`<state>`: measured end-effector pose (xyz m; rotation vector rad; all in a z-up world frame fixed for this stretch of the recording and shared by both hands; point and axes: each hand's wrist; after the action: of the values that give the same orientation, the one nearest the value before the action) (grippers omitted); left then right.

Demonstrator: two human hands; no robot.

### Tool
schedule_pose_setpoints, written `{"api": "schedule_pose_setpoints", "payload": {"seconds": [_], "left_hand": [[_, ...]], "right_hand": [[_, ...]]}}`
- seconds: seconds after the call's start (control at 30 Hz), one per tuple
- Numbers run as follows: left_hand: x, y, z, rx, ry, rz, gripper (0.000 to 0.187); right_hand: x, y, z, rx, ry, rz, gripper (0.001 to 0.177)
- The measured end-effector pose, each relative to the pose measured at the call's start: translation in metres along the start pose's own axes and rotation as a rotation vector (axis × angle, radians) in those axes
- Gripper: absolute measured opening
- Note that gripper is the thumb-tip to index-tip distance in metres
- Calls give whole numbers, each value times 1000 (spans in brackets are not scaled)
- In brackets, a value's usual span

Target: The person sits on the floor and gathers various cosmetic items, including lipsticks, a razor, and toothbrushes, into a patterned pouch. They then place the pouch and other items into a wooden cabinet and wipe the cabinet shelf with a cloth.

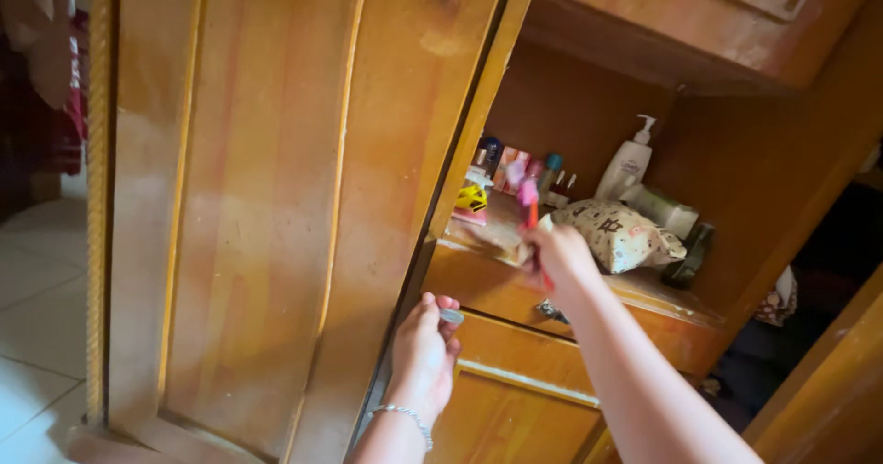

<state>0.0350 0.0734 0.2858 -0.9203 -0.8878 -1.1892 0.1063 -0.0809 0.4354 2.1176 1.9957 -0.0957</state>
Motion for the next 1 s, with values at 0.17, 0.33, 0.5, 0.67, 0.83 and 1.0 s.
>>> {"api": "schedule_pose_setpoints", "payload": {"seconds": [0.17,0.33,0.5,0.67,0.83,1.0], "left_hand": [[-24,-2,25,1,-13,-8,23],[-39,-6,41,6,11,89,27],[-46,-11,52,20,23,105,28],[-51,-11,56,41,-10,58,26],[-31,-16,38,140,-79,-61,30],[-3,-27,1,140,-120,47,32]], "right_hand": [[4,77,-9,62,-234,67,17],[32,136,3,4,-855,162,25],[36,162,-2,120,-485,-40,29],[14,106,-21,-204,-809,546,54],[26,-29,10,-500,-230,250,18],[76,-141,79,-597,-504,124,20]]}}
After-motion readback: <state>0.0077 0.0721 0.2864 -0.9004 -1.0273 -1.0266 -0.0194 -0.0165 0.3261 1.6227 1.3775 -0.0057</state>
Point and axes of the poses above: each hand's wrist, its own y-axis towards the middle knuckle, its own x-axis out of the palm, z = x × y, and after that the axes turned 10 degrees about -y, right-handed
